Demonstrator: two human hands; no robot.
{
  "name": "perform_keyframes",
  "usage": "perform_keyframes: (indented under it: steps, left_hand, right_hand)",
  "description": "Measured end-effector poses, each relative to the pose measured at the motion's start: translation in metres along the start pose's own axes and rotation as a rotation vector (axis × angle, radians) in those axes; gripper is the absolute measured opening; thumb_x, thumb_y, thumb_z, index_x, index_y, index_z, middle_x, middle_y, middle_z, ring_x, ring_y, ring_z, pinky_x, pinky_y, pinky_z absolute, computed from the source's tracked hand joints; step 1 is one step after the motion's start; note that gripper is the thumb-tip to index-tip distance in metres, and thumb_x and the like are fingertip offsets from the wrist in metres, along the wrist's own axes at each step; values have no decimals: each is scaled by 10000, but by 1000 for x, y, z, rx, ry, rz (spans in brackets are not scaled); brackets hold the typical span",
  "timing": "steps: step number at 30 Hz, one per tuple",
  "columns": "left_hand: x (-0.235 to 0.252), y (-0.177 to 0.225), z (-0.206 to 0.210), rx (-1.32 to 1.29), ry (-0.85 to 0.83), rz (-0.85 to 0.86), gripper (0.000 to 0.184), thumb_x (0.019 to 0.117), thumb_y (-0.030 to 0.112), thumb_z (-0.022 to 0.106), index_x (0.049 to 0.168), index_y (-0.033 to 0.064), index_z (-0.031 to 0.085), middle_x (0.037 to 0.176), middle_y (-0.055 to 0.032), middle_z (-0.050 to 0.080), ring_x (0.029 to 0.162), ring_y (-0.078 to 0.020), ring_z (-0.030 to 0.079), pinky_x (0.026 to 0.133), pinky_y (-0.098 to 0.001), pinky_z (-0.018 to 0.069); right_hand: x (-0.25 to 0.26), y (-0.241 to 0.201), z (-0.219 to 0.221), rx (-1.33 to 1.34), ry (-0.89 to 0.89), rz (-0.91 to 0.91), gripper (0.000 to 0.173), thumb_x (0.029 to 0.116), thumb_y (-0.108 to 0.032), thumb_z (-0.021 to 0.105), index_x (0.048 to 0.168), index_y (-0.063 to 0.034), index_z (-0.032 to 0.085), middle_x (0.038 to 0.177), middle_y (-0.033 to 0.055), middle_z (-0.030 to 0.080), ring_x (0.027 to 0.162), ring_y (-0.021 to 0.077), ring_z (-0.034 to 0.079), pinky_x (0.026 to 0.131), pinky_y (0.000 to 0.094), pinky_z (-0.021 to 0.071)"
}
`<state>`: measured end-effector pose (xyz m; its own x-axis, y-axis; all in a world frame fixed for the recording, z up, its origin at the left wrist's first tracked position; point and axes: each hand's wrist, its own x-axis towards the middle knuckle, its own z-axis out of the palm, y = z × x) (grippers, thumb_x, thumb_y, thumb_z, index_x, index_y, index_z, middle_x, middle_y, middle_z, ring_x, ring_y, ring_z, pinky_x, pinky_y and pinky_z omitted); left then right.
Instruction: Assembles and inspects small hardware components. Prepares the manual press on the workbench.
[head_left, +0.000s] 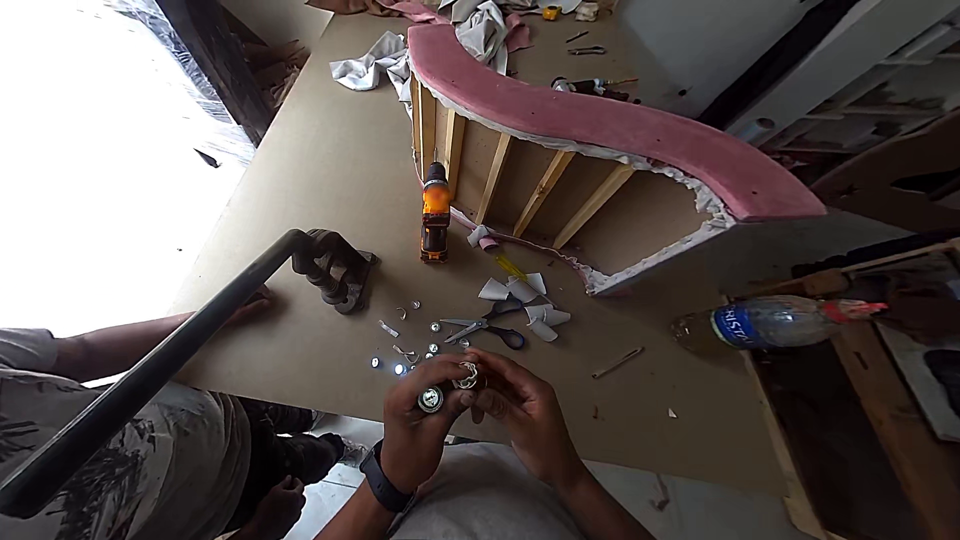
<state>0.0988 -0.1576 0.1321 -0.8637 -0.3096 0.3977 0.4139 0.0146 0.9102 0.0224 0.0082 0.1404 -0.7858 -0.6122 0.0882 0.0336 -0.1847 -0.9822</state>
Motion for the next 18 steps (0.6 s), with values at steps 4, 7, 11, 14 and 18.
perform_keyframes:
  steps: [4,7,11,14,18]
  left_hand:
    - [12,17,-3,146,-79,-64,200,930,195,776,1116,121,762,1222,-87,611,957,-158,623,825,-319,570]
    - [28,29,-21,112,-278,-98,226,938,192,767,1143,97,756,1101,-75,623,881,-136,598,753,-290,545]
    - [45,45,-29,202,-336,-18,213,938,142,765,1130,57,731,1065,-78,697,878,-148,658,762,-307,593]
    - [46,54,-23,305,-327,8,240,932,156,777,1158,78,751,1039,-45,711,879,-126,671,767,-296,604]
    - [39,55,-17,349,-321,-9,131,962,159,739,1068,89,768,996,-35,718,914,-131,690,791,-313,614]
  right_hand:
    - [2,-5,-13,11,-38,-27,408,991,-262,698,1301,3,672,1137,174,685,781,226,691,650,345,636]
    - [2,-5,-24,61,-127,-10,411,1003,-319,675,1253,6,685,992,162,697,699,210,670,596,334,613]
    - [0,-7,-27,125,-189,24,429,1011,-358,657,1223,14,686,886,157,688,665,218,668,571,342,610]
    - [0,-9,-26,169,-188,22,426,1015,-347,654,1227,21,679,880,157,688,660,217,668,567,343,609]
    - [1,-10,-31,210,-181,4,414,1015,-323,658,1228,32,674,906,175,690,667,226,673,567,354,613]
